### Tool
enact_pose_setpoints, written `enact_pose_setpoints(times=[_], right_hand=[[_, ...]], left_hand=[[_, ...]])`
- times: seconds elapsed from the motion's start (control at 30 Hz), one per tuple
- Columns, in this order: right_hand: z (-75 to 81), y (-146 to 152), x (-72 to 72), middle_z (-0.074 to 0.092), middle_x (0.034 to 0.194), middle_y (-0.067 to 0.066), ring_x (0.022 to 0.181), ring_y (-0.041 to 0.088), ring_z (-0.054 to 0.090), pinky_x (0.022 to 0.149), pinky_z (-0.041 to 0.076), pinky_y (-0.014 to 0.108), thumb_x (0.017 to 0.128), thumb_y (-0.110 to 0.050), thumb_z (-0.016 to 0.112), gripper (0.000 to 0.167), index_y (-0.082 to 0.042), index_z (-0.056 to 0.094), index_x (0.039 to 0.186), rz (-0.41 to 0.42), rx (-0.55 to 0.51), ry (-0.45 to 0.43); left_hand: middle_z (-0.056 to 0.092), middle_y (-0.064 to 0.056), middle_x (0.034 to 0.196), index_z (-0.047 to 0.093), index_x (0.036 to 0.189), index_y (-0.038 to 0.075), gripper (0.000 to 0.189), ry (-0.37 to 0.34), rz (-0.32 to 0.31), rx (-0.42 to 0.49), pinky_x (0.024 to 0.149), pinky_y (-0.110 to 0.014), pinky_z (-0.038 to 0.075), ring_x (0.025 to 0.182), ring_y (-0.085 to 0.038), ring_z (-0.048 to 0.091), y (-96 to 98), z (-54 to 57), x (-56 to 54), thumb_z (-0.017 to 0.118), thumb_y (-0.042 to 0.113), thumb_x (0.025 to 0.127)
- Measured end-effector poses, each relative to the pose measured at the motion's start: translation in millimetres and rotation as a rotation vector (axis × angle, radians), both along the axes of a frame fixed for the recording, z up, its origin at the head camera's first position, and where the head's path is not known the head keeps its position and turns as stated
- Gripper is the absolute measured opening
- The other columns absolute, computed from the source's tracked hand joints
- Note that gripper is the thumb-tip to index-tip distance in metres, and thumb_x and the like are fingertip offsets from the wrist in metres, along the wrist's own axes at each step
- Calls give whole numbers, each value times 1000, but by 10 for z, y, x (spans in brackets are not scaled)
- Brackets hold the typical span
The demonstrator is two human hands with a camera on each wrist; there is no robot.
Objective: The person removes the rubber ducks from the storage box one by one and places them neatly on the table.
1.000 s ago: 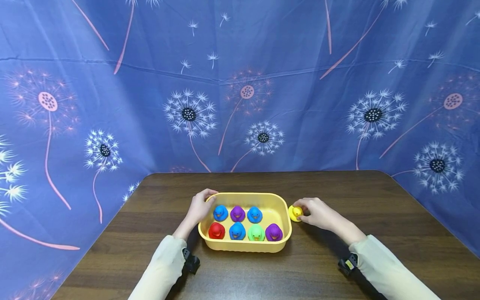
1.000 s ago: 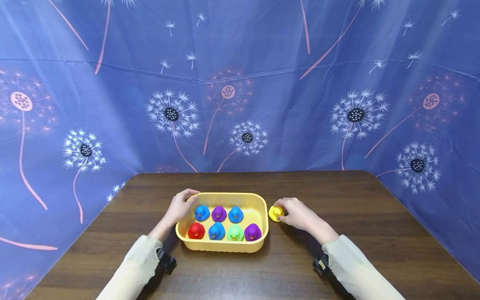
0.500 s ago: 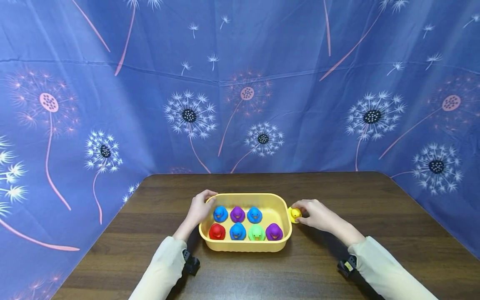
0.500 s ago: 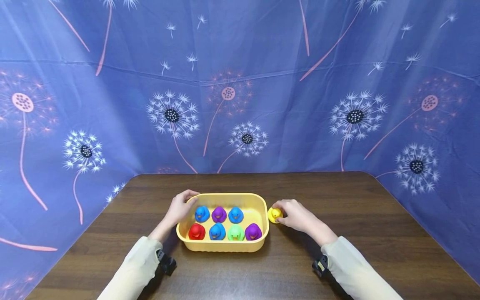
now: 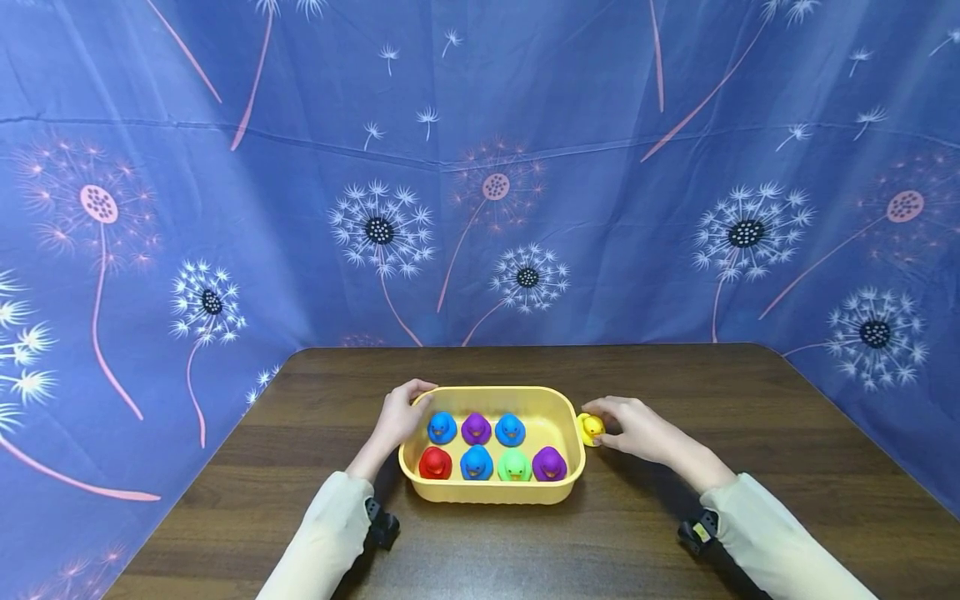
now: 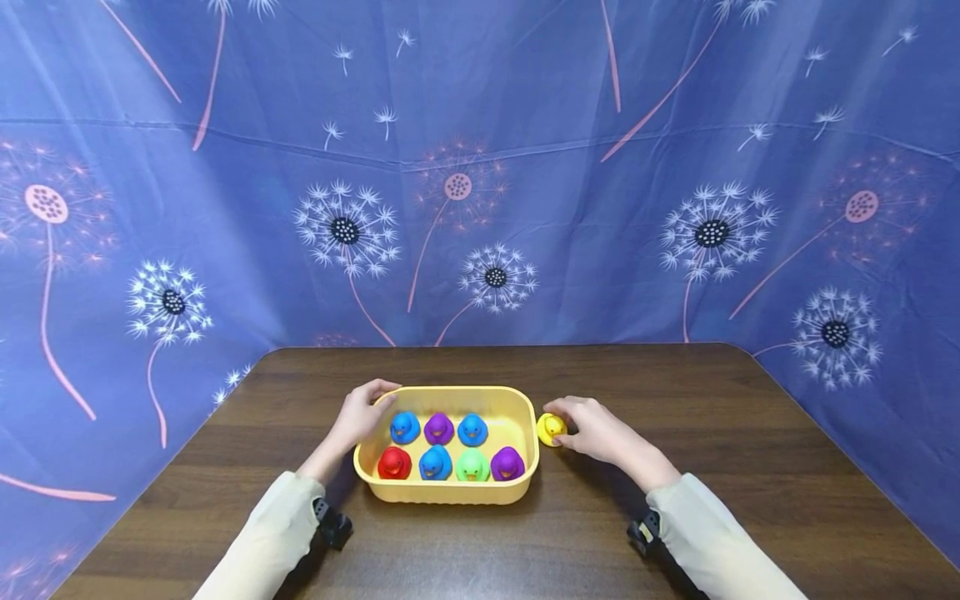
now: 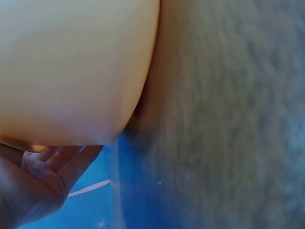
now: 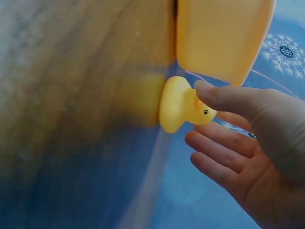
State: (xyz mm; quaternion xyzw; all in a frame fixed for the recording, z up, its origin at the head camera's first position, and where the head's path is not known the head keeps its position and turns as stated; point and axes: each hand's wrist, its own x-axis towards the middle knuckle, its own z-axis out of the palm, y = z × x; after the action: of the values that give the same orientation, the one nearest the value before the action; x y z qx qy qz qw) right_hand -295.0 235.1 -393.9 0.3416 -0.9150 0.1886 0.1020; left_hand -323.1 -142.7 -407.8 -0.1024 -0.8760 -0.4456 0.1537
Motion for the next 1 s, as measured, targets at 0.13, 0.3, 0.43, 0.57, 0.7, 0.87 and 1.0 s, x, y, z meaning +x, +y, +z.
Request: enact_pose_setpoints(times=[0.13,0.3,0.43,0.57,0.7,0.87,1.0], right_hand=[[49,2,13,67,101,13,88,25,65,78,52,41,75,-5,74,36,4,63,108,-4,-8,55],[145,-28,29,67,105,15,96,31,63,83,50,44,76,-5,74,35,4,65,108,-15,-18,88],[216,-68,34,66,107,15,101,31,62,86,49,45,77,-7,74,35,2,65,110,-16,-27,116],[273,-119,27,66,107,14,101,30,62,87,49,44,77,-7,74,35,3,64,110,13,-45,166],[318,-175,12,66,108,13,102,29,62,88,49,43,79,-8,73,35,2,64,111,27,-60,180],[352,-261,1,66,108,12,103,28,62,88,49,42,79,-8,72,35,2,64,112,39,-65,176],[365,-339,-6,65,108,11,102,27,62,88,49,41,80,-10,72,35,1,64,112,47,-62,164]], left_hand=[[72,-14,96,68,102,3,16,-4,3,5,86,-44,47,95,-27,66,3,4,4,61,6,89],[71,-14,96,67,103,3,16,-18,4,12,84,-42,48,94,-27,65,12,3,9,60,6,89],[71,-14,95,67,103,3,16,-34,7,16,83,-41,47,93,-26,65,14,6,11,59,6,89],[71,-14,96,67,103,4,16,-41,6,19,84,-41,47,95,-27,65,6,-4,6,59,7,90],[71,-14,97,66,103,4,15,-39,2,24,86,-43,46,97,-27,65,-5,-17,-4,60,7,90],[71,-14,97,66,103,4,15,-40,-1,20,86,-43,46,97,-27,65,-7,-25,-16,60,7,89],[71,-14,97,66,103,4,15,-37,-8,26,88,-44,45,98,-27,65,-2,-24,-19,60,6,89]])
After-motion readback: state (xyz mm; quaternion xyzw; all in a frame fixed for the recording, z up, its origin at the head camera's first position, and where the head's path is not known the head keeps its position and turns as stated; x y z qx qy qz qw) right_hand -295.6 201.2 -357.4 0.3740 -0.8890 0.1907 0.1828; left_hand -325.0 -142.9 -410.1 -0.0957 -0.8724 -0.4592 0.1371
